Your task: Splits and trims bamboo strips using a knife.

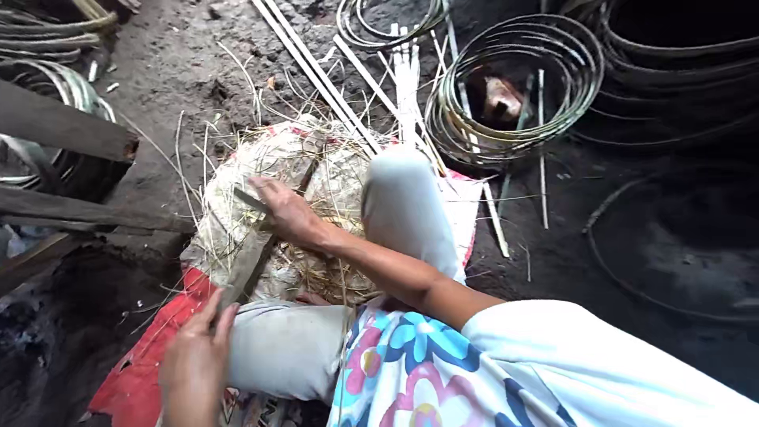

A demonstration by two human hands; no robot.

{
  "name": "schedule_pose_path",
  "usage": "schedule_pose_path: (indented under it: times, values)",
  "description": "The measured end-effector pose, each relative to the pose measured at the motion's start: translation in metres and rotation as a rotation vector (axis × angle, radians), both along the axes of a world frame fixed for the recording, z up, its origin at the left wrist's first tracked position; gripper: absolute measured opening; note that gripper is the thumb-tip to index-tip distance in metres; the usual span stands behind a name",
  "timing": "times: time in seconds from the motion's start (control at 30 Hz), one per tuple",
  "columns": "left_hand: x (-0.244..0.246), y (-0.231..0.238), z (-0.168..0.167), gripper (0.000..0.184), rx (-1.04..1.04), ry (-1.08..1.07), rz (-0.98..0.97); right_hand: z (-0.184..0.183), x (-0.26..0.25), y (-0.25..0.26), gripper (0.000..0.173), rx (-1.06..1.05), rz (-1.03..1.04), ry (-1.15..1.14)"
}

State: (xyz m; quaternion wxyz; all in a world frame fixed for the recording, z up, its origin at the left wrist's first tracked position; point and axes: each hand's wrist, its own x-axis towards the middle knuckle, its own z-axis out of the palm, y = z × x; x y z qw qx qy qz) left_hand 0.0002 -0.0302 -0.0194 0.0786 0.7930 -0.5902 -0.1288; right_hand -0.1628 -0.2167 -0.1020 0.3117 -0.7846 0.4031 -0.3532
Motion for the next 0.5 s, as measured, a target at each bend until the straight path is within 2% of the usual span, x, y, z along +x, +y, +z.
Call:
schedule_pose_path:
  times: [0.07, 0.1, 0.17, 0.2, 0.23, 0.3, 0.4, 0.43, 0.5]
  values:
    - [0.007, -0.019, 0.036, 0.043, 0.024, -0.148, -0.202, 0.044, -0.016, 0.020, 0.077, -0.213, 0.177, 0.025]
    - [0.004, -0.031, 0.055, 0.042, 0.024, -0.231, -0.286, 0.065, -0.026, 0.028, 0.073, -0.264, 0.272, 0.046]
    - [-0.019, -0.057, 0.088, 0.037, -0.052, -0.372, -0.433, 0.086, -0.044, 0.030, 0.046, -0.367, 0.285, -0.018]
    - [-0.042, -0.071, 0.104, 0.033, -0.127, -0.403, -0.501, 0.086, -0.054, 0.023, 0.031, -0.448, 0.187, -0.106]
    - [-0.064, -0.084, 0.115, 0.033, -0.225, -0.421, -0.567, 0.086, -0.069, 0.013, 0.024, -0.472, 0.105, -0.158]
    - [-0.092, -0.102, 0.124, 0.044, -0.420, -0.449, -0.695, 0.081, -0.112, -0.010, 0.021, -0.367, 0.026, -0.161]
    - [-0.107, -0.117, 0.110, 0.045, -0.710, -0.388, -0.850, 0.045, -0.186, -0.037, 0.024, -0.205, -0.073, -0.151]
    - [-0.103, -0.122, 0.099, 0.042, -0.757, -0.333, -0.845, 0.027, -0.207, -0.039, 0.023, -0.177, -0.133, -0.133]
    - [-0.087, -0.144, 0.076, 0.038, -0.694, -0.211, -0.796, -0.009, -0.241, -0.036, 0.032, -0.090, -0.258, -0.094]
